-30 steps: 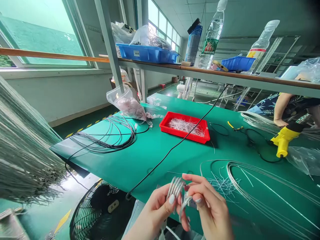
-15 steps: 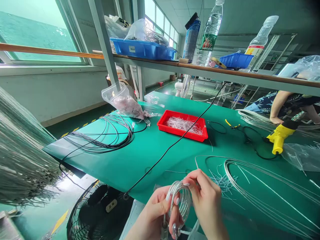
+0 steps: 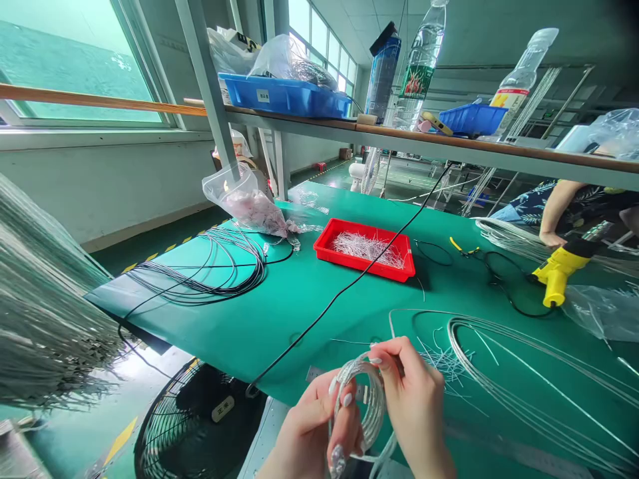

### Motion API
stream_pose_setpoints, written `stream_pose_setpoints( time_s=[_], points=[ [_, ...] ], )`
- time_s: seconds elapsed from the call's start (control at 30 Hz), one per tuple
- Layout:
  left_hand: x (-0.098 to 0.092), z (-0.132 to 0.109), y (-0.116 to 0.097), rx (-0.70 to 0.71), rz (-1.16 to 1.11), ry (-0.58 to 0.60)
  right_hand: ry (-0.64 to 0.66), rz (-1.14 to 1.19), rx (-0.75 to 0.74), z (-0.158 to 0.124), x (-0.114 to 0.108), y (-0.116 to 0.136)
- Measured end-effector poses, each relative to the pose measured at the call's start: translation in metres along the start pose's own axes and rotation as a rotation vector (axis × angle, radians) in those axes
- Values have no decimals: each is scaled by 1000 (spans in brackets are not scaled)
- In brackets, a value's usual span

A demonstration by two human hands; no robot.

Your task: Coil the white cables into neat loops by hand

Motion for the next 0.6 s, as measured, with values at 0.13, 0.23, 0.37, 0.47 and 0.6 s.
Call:
stream_pose_setpoints(
  time_s=[0.13, 0.23, 0.37, 0.47, 0.6],
  points=[
    [-1, 1, -15, 54, 1, -78, 21, -55, -20, 0, 1, -6],
    [-9, -8, -54, 205, -22, -144, 169, -103, -56, -1, 5, -3],
    [-20, -31, -117, 476, -56, -188, 400, -181, -198, -9, 13, 15],
    [-23, -49, -148, 636, -81, -179, 481, -199, -246, -19, 19, 19],
    [-26, -68, -171, 788, -64, -207, 368, -117, -198, -17, 1, -3]
  ],
)
Point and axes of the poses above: each hand's wrist, its own z-axis towards the middle knuckle, its own x-axis out of the palm, y = z × x, the point moved 6 cm from there along z, towards the middle knuckle, and after that the axes turned 6 degrees about y, right-handed, at the moved point
